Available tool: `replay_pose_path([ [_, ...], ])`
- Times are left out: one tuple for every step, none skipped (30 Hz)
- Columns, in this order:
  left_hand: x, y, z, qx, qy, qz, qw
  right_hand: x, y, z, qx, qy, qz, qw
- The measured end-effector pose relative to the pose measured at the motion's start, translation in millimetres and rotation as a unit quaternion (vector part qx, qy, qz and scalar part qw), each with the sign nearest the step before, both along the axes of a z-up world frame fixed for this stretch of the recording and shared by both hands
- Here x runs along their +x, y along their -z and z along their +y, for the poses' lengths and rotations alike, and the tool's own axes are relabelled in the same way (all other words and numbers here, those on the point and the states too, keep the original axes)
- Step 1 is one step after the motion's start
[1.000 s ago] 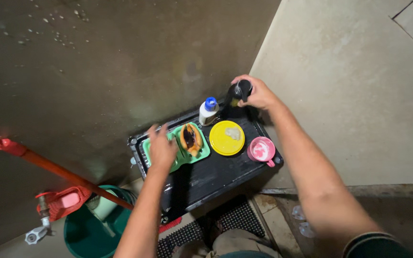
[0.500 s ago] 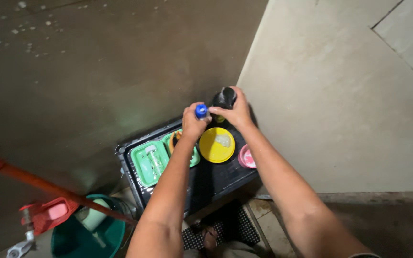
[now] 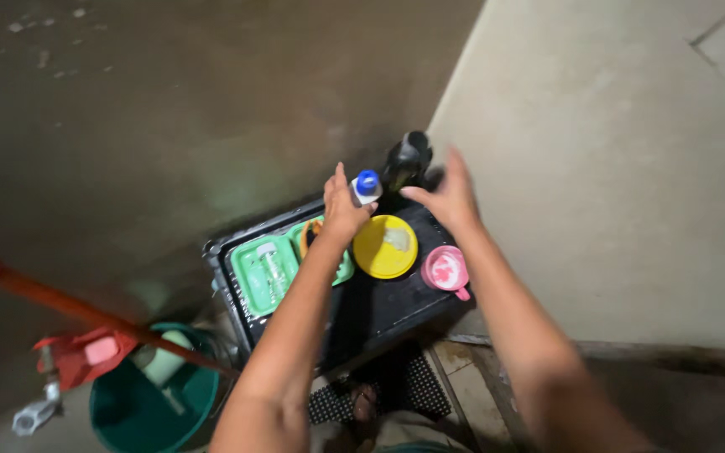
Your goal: The person washes a green plastic tray with a sponge and water, then uses a red squeegee to push water across the tiled floor toward a drain. The person handles a green scoop, a pink cup, and a yellow lid while rinsing the tray.
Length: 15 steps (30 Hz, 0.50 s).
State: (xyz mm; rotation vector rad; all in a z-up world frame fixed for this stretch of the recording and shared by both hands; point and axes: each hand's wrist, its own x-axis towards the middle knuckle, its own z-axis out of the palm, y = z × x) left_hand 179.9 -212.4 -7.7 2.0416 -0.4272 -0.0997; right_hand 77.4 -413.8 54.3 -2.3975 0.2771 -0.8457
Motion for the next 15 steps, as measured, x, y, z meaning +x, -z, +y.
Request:
replay_pose_path([
  [-3,-2,13,0.007,0.003,-0.014,1.000,-17,6,20,0.115,0.024,-0.001,0.993],
  [-8,-2,31,0.001,-0.010,-0.032,0.999,-35,15,42,0.230,0.046,0.000,0.972],
  [-13,0,54,-0.005,-0.024,-0.049,0.998,-56,24,67,0.162,0.008,0.033,0.986],
  [-21,4,77,-0.011,-0.037,-0.063,0.997,-73,31,87,0.094,-0.029,0.067,0.993],
  [-26,7,101,0.007,-0.066,-0.075,0.995,-76,37,102,0.012,-0.077,0.092,0.993],
  [-32,10,123,0.024,-0.097,-0.087,0.991,-81,44,115,-0.070,-0.125,0.114,0.983],
  [-42,13,150,0.056,-0.124,-0.091,0.987,-85,51,124,-0.151,-0.173,0.134,0.964],
  [-51,14,170,0.086,-0.151,-0.097,0.980,-81,54,128,-0.170,-0.169,0.140,0.961],
  [-61,16,183,0.120,-0.162,-0.048,0.978,-74,57,129,-0.188,-0.165,0.146,0.957],
  [-72,18,198,0.152,-0.174,0.001,0.973,-69,60,127,-0.207,-0.162,0.150,0.953],
  [-80,20,211,0.183,-0.185,0.051,0.964,-66,62,123,-0.215,-0.159,0.160,0.950],
  [-81,23,218,0.215,-0.181,0.097,0.955,-61,63,117,-0.223,-0.155,0.168,0.947],
  [-84,28,221,0.246,-0.175,0.142,0.942,-56,64,111,-0.232,-0.152,0.176,0.945],
  [-89,36,222,0.276,-0.167,0.191,0.927,-56,65,105,-0.221,-0.144,0.185,0.947],
  [-95,45,222,0.257,-0.172,0.172,0.935,-55,65,99,-0.211,-0.136,0.194,0.948],
])
